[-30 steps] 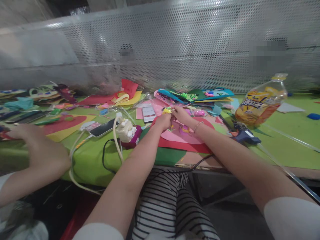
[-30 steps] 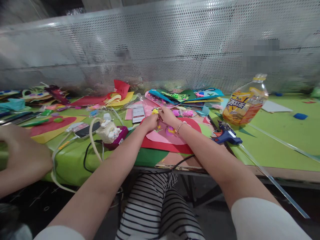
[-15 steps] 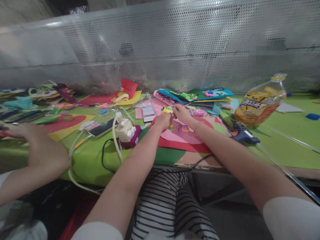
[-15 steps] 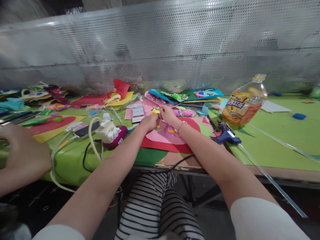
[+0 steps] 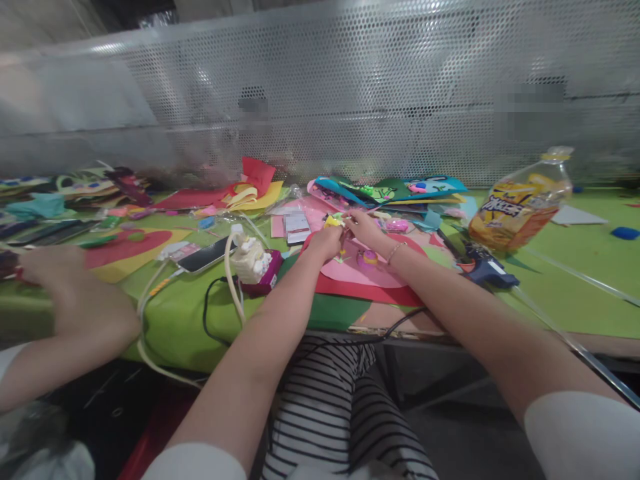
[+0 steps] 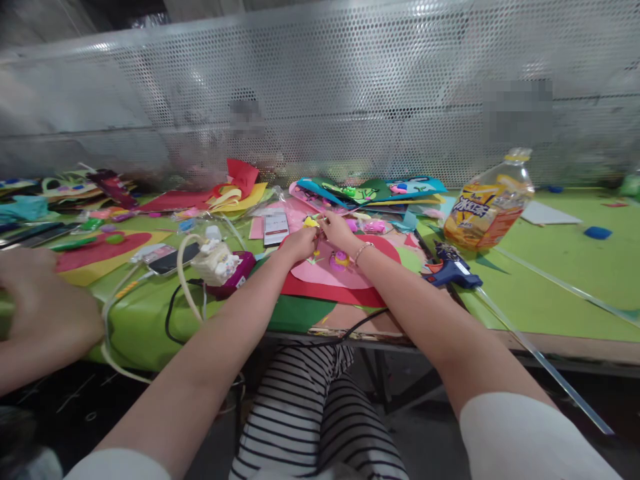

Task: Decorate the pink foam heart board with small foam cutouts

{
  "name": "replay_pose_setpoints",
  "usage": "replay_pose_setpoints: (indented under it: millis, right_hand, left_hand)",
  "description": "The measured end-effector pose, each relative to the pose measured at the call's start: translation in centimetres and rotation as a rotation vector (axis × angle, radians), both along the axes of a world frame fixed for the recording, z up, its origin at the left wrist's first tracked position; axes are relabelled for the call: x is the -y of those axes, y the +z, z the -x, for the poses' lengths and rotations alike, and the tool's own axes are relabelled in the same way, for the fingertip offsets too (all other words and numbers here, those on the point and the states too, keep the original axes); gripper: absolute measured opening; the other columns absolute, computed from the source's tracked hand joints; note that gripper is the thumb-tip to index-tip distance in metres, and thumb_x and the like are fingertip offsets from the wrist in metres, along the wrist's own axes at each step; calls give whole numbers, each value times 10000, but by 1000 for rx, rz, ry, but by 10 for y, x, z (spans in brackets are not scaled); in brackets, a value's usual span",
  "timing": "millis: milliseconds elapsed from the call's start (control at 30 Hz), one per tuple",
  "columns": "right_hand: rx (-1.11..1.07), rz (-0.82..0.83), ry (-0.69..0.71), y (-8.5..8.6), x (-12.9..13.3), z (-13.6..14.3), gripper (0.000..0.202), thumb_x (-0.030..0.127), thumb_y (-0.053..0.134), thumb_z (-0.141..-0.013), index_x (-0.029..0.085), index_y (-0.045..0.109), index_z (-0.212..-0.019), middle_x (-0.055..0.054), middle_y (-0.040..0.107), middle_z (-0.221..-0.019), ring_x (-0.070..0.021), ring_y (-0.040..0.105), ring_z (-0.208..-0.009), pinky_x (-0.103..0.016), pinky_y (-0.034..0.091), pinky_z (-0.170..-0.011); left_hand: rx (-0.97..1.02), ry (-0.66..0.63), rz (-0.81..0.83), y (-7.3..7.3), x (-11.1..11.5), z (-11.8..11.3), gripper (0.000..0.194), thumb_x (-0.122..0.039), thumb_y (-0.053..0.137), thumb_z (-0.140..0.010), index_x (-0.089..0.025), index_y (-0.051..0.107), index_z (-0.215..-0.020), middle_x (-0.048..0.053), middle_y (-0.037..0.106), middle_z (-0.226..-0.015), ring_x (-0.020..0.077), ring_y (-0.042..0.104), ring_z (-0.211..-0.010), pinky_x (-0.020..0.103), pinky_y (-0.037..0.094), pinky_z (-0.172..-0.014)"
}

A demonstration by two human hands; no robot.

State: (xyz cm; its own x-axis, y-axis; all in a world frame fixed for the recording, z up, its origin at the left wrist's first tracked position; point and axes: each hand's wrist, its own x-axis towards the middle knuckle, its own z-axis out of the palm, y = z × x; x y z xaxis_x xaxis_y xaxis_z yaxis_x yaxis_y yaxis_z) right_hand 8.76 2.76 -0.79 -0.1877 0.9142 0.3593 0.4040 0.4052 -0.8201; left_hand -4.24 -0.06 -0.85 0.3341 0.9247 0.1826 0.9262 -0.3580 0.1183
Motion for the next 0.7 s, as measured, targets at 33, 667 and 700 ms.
replay_pose_setpoints:
  millis: [33, 667, 700]
  right_hand:
    - [1, 16, -3, 0, 0, 0, 78, 123, 456, -837, 165, 515, -809, 48, 495, -536, -101, 507, -441, -227, 433, -467]
    - [-216, 28, 124, 32, 34, -16, 126, 215, 481, -855, 195, 472, -732, 43, 537, -580, -98, 583, -519, -242, 506, -563]
    - [-208, 30, 150, 34, 39, -18, 133, 221, 495, -850, 192, 477, -721, 35, 553, -598, -99, 591, -541, -249, 513, -587]
  left_hand:
    - [2, -6, -8, -1, -1, 0, 282, -210, 350, -836, -178, 555, -1026, 128, 640, -1064, 248, 604, -978, 328, 459, -769]
    - [179, -52, 20, -6, -8, 6, 200, -199, 400, -824, -193, 578, -916, 66, 643, -909, 183, 593, -845, 260, 421, -704]
    - [179, -52, 24, -6, -9, 6, 204, -213, 396, -831, -194, 579, -917, 68, 642, -922, 185, 592, -850, 264, 423, -709]
